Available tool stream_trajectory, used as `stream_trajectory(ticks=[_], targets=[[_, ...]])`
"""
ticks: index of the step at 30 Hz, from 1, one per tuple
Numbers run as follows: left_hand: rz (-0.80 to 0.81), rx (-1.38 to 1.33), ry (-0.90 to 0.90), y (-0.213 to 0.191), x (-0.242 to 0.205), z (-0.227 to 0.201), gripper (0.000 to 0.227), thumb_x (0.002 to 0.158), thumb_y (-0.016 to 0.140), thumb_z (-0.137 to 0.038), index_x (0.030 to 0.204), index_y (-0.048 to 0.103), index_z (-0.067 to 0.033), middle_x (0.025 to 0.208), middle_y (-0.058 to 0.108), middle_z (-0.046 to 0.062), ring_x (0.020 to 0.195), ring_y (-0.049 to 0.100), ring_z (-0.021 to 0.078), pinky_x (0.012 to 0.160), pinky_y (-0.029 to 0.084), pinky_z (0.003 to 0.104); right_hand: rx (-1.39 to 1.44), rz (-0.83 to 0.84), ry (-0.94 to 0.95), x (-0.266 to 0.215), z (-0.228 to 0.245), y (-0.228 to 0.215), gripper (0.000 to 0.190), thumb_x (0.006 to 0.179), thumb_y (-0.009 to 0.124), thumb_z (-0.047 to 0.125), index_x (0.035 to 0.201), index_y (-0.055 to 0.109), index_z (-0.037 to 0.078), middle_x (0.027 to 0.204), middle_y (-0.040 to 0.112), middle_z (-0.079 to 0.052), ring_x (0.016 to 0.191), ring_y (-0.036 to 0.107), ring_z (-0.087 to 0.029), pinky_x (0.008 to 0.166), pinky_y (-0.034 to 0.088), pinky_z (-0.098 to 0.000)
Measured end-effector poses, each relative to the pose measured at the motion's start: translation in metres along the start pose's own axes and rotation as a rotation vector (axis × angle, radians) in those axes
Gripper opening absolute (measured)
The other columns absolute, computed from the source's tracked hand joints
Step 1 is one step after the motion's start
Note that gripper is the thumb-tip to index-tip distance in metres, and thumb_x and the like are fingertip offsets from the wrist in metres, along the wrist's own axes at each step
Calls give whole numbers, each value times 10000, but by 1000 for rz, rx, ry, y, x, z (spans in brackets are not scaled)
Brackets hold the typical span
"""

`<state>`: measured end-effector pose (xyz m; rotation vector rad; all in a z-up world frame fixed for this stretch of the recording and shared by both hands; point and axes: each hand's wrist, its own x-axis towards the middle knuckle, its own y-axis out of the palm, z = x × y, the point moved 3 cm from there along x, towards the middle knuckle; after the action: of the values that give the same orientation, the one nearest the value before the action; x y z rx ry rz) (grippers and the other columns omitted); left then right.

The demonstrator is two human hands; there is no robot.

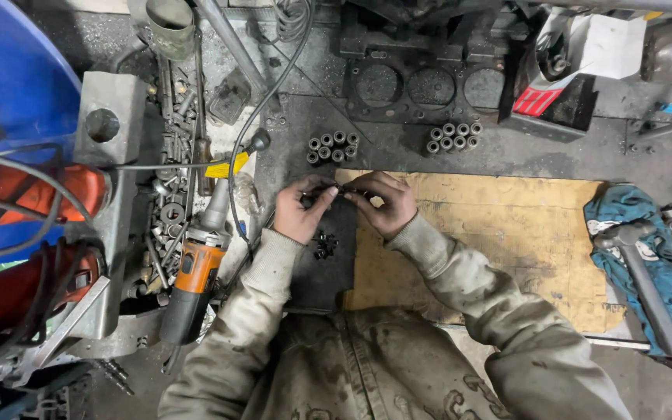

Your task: The person organizes small cylindrical metal parts and other hardware on a cluttered workbench. They pick up the parts, arrange them into neat rows, and occasionally wipe them with a cloth. The person also handles a pen and other small tools while sorting the items.

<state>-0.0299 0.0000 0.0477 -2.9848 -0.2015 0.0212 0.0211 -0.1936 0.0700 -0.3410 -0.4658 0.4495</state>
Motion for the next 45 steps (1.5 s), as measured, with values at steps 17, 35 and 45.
stream_trajectory(ticks=[17, 35, 45], targets=[[-31, 163, -97, 3, -3, -6, 175, 894, 773, -125, 1037, 741, -29, 911, 784, 56, 803, 739, 105, 724, 578, 250, -453, -44, -151, 72, -84, -13, 184, 894, 812, 180, 1032, 752, 75, 1011, 687, -119, 915, 695, -335, 781, 574, -415], [-144, 166, -50, -12, 2, -8, 316, 857, 805, -83, 1121, 651, -3, 971, 796, 83, 883, 758, 122, 795, 585, 257, -717, 225, -251, 77, -80, 20, 252, 912, 757, 282, 1110, 756, 125, 1101, 674, -76, 1098, 613, -285, 753, 572, -462], [-199, 20, -15, -14, 5, -4, 439, 891, 787, -51, 1277, 582, -9, 1024, 784, 79, 888, 728, 98, 800, 583, 248, -448, 108, -262, 71, -50, 12, 222, 934, 770, 193, 1127, 765, 83, 1135, 723, -80, 1059, 662, -286, 941, 557, -402]])
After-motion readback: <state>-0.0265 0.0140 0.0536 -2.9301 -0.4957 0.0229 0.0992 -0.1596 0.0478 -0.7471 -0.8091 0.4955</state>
